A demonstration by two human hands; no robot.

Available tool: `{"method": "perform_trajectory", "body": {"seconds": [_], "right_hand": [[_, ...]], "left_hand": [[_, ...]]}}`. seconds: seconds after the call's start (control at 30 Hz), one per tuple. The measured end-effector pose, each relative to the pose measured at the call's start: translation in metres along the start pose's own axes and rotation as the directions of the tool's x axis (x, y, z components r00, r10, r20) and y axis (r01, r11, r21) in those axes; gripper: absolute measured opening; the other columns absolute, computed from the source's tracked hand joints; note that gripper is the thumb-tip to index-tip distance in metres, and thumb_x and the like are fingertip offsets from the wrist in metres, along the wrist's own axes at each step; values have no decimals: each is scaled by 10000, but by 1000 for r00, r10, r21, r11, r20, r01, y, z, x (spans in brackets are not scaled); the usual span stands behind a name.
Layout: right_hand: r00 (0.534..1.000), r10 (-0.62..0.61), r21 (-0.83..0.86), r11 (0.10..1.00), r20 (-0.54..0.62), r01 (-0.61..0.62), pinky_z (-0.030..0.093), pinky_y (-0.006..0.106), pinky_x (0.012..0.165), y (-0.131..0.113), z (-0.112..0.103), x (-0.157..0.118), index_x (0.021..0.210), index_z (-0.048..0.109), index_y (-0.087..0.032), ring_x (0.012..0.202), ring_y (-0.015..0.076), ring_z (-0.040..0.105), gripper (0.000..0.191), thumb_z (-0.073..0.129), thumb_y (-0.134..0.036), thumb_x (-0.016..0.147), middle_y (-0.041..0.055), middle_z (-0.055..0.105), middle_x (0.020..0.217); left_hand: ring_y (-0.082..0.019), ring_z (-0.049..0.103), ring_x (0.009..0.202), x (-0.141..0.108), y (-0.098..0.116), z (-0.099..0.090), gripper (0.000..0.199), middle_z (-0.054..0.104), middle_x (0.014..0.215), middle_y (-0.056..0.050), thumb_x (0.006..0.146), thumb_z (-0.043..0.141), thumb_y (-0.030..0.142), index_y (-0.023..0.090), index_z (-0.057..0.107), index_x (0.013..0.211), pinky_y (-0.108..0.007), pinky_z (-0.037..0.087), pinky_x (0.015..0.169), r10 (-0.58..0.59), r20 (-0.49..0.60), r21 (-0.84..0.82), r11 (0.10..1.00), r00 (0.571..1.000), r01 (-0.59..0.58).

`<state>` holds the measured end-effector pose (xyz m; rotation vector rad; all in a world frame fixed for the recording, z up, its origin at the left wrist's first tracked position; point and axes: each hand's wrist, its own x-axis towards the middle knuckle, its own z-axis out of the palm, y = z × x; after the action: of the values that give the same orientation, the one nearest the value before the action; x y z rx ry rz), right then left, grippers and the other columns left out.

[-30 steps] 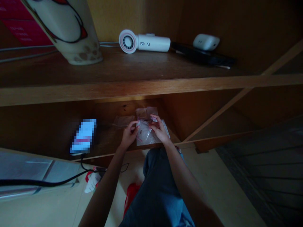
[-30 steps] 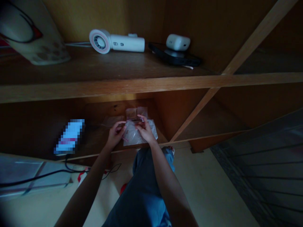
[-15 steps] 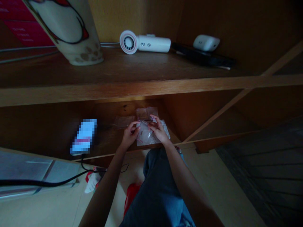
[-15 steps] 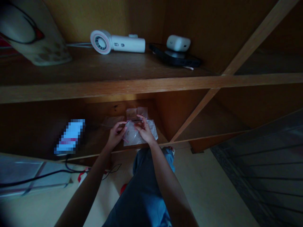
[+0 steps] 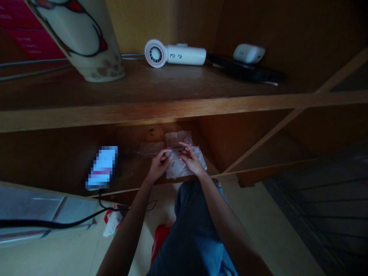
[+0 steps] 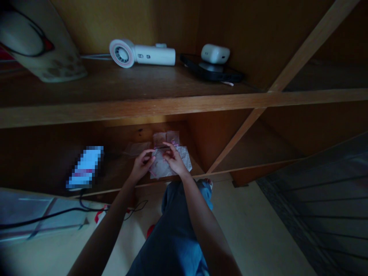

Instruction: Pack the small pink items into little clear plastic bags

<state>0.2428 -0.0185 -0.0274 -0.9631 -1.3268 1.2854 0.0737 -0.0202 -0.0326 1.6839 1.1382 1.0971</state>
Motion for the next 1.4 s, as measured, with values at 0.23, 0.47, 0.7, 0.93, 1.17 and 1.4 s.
{"method": "perform_trajectory", "body": {"seconds": [0.23, 0.47, 0.7, 0.93, 1.17, 1.4], "right_hand": [[1000, 6, 19, 1000, -5, -6, 441, 249, 578, 2, 3, 0, 1256, 382, -294, 642, 132, 532, 533, 574, -275, 759, -28, 539, 701], [1000, -17, -40, 999, -8, 17, 366, 234, 503, 4, 0, 0, 1255, 422, -283, 531, 115, 453, 515, 532, -211, 757, -35, 534, 633], [1000, 20, 10, 1000, 5, -20, 343, 219, 502, 4, -3, 1, 1287, 367, -285, 541, 111, 446, 645, 615, -236, 694, -55, 502, 621], [997, 22, 63, 998, -73, -18, 394, 245, 563, 4, -3, 1, 1157, 471, -260, 598, 132, 518, 468, 605, -274, 709, -38, 540, 644], [998, -20, -56, 998, -68, 17, 348, 223, 504, 9, 0, 1, 1147, 473, -226, 535, 109, 460, 426, 582, -290, 740, -49, 470, 589], [994, -48, -78, 996, -97, 40, 366, 235, 516, 14, 1, 3, 1232, 391, -234, 545, 122, 462, 520, 561, -230, 740, -50, 471, 605]], "left_hand": [[-57, 415, 405, 1, 1, 0, 288, 469, 489, 75, 792, 517, 321, 162, 532, 1032, -145, 321, 404, 18, 79, -40, 999, 997, -15], [-61, 411, 404, 1, 0, 0, 296, 450, 475, 75, 793, 522, 327, 164, 543, 1040, -147, 306, 405, 11, 67, -8, 1000, 998, -10], [-68, 468, 455, 1, 2, 0, 296, 529, 538, 52, 791, 525, 323, 160, 533, 1038, -146, 336, 436, 2, 53, 14, 1000, 999, -3], [-68, 460, 449, 1, -4, 1, 299, 508, 526, 59, 789, 530, 329, 165, 543, 1039, -149, 336, 439, -1, 75, 19, 1000, 997, 0], [-61, 431, 423, 2, -7, 1, 305, 467, 485, 73, 770, 550, 350, 159, 565, 1007, -146, 295, 423, 3, 39, 81, 997, 999, -6], [-50, 380, 391, 2, -5, 0, 304, 431, 451, 89, 770, 552, 360, 161, 560, 999, -142, 256, 409, 4, 28, 103, 995, 1000, -7]]}}
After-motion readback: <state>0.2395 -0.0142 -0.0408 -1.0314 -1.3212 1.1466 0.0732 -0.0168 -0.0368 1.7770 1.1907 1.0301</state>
